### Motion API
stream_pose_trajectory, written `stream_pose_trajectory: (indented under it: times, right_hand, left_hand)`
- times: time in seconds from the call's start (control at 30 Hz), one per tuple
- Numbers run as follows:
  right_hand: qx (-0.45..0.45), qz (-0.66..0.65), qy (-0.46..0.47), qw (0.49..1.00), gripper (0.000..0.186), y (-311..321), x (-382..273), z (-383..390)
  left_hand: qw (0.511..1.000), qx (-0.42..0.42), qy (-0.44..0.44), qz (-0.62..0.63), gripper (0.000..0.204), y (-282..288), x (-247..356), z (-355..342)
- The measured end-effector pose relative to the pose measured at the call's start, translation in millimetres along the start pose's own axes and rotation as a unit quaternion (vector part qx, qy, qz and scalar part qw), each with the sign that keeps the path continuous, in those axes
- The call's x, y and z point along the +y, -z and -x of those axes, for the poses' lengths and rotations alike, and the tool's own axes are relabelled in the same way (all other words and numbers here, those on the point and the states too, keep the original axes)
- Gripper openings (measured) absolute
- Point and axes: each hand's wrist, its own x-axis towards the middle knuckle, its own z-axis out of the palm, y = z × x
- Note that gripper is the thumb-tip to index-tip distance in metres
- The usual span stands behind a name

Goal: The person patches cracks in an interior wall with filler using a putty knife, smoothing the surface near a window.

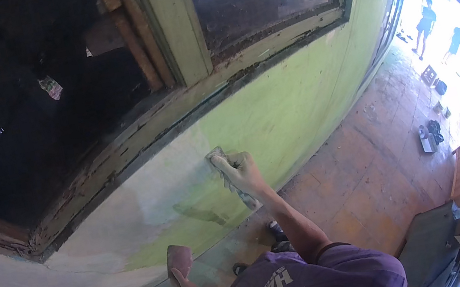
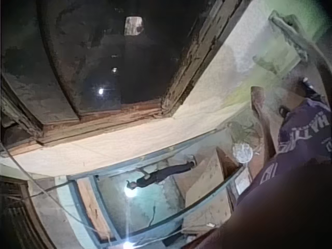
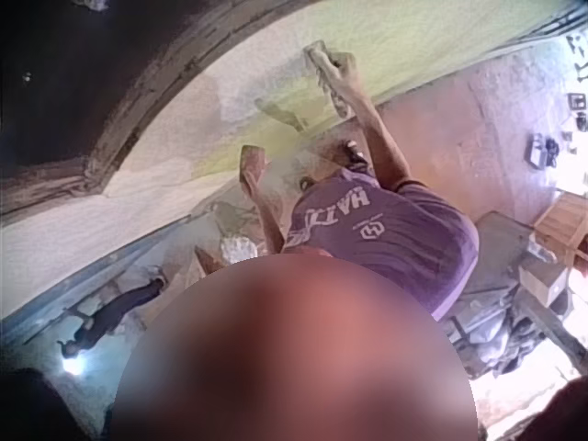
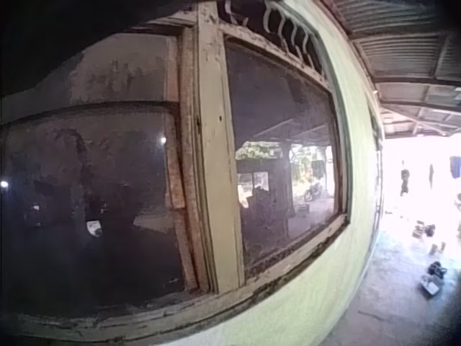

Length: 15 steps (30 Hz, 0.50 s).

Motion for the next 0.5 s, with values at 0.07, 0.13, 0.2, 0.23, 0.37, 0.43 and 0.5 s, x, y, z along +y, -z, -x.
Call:
stream_pose_trajectory:
  times: [0.07,0.13,0.2,0.23,0.37,0.43,0.5]
  right_hand:
    - [-0.004,0.004,-0.046,0.999,0.040,2,-41,-2]
    - [-0.002,0.005,-0.027,1.000,0.041,2,-47,-12]
    - [-0.002,0.004,-0.010,1.000,0.042,6,-34,-15]
    - [0.004,0.008,-0.008,1.000,0.042,8,-9,-14]
    - [-0.015,0.012,-0.043,0.999,0.043,18,85,3]
    - [-0.025,0.020,-0.051,0.998,0.042,17,80,1]
    - [-0.034,0.030,-0.062,0.997,0.042,12,45,0]
  left_hand:
    - [0.999,-0.022,-0.018,-0.017,0.058,-7,3,6]
    - [0.999,-0.021,-0.019,-0.021,0.056,-14,-1,4]
    - [0.999,-0.017,-0.020,-0.027,0.054,-20,-8,9]
    - [1.000,-0.011,-0.026,-0.010,0.053,-29,-6,11]
    - [0.998,-0.040,-0.046,-0.017,0.050,-54,26,24]
    - [0.999,-0.028,-0.040,-0.022,0.049,-52,19,26]
    - [0.999,-0.018,-0.032,-0.028,0.049,-46,7,26]
